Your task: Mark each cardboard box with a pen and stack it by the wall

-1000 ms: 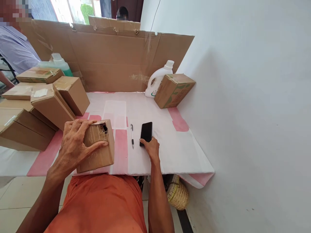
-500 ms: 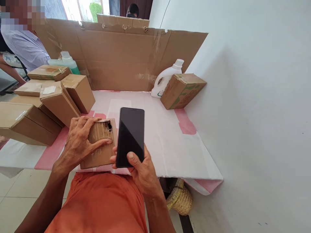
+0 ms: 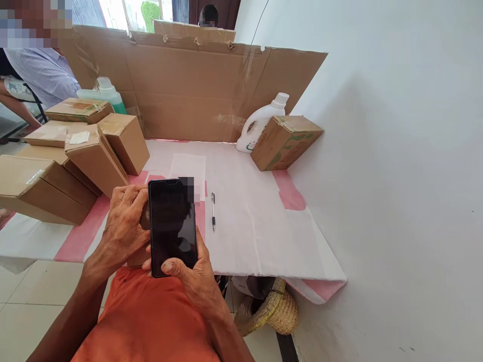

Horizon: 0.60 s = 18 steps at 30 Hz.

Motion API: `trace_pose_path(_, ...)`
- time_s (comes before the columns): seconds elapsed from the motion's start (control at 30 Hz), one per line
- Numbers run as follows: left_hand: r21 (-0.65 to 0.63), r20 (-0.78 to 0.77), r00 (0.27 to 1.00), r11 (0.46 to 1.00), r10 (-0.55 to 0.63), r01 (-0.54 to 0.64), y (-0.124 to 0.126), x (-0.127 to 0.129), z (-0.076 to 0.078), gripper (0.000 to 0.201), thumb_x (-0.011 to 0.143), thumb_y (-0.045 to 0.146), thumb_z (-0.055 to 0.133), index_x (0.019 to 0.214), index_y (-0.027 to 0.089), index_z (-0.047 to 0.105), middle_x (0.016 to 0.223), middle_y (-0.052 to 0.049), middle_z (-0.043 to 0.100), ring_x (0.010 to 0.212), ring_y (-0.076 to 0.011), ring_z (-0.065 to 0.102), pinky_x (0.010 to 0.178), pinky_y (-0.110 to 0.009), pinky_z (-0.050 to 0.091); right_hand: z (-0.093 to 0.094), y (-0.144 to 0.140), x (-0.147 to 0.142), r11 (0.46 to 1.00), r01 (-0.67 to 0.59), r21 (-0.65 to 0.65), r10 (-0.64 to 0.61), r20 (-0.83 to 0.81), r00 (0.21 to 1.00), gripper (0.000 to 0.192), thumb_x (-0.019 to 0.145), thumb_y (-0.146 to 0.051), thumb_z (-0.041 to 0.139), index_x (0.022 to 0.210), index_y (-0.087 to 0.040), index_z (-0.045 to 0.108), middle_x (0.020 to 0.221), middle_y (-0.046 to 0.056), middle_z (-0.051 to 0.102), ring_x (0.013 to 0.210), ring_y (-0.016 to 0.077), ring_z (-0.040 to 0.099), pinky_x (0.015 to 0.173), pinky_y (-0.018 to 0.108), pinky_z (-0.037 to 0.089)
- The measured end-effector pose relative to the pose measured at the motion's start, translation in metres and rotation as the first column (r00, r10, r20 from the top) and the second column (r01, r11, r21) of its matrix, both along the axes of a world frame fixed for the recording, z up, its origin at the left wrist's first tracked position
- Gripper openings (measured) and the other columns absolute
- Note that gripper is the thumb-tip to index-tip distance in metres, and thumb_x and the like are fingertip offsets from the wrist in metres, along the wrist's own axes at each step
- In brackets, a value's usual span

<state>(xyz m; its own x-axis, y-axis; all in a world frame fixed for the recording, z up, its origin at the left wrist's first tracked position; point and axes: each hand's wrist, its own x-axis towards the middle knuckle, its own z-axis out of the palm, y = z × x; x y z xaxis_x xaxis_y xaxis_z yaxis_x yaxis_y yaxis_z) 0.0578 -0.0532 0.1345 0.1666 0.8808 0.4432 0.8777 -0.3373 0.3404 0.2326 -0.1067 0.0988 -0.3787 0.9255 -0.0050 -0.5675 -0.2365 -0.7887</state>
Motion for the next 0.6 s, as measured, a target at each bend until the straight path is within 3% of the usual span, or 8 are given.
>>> trace_pose_path(0.3,0.033,-0.042,0.999,0.999,-0.002,0.004,0.000,-0.003,-0.005,0.040,0.088,0.020,0.065,0.128,0.019,0.062,0.119,-0.012,0.065,0.111,-0.0332,0.052,0.100,-0.048,0.046,-0.003,-0.006,-0.001,0.999,-0.015,-0.050,0.014,-0.026,1.000,0.065,0.080,-0.046,0.093,0.131,-0.030,0.057,0.104,0.005,0.078,0.078,0.0244,0.080,0.074,0.042,0.068)
trace_pose_path(0.43,0.048,-0.050,0.999,0.999,0.008,-0.006,0.001,-0.002,-0.005,0.044,0.090,0.028,0.070,0.133,0.021,0.061,0.124,-0.012,0.066,0.113,-0.0340,0.052,0.100,-0.049,0.047,0.001,-0.007,0.003,0.997,0.011,-0.078,-0.010,0.006,1.000,0.065,0.077,-0.050,0.094,0.129,-0.029,0.059,0.098,0.005,0.079,0.072,0.0245,0.079,0.066,0.041,0.068)
trace_pose_path(0.53,0.049,-0.058,0.998,0.999,0.025,-0.022,0.001,-0.001,-0.003,0.055,0.089,0.045,0.079,0.136,0.022,0.060,0.127,-0.013,0.066,0.117,-0.0355,0.053,0.103,-0.051,0.047,-0.002,0.006,0.016,0.971,0.215,-0.106,-0.201,0.129,0.971,0.056,0.082,-0.061,0.086,0.120,-0.025,0.065,0.088,0.006,0.078,0.066,0.0241,0.076,0.057,0.037,0.064)
trace_pose_path(0.6,0.066,-0.065,0.997,0.997,0.032,-0.027,0.002,-0.001,-0.003,0.064,0.085,0.054,0.083,0.136,0.022,0.061,0.126,-0.013,0.066,0.117,-0.0361,0.054,0.103,-0.052,0.048,-0.014,0.027,0.032,0.902,0.427,-0.063,-0.400,0.249,0.882,0.055,0.083,-0.065,0.082,0.114,-0.022,0.067,0.085,0.006,0.076,0.065,0.0226,0.073,0.055,0.035,0.062)
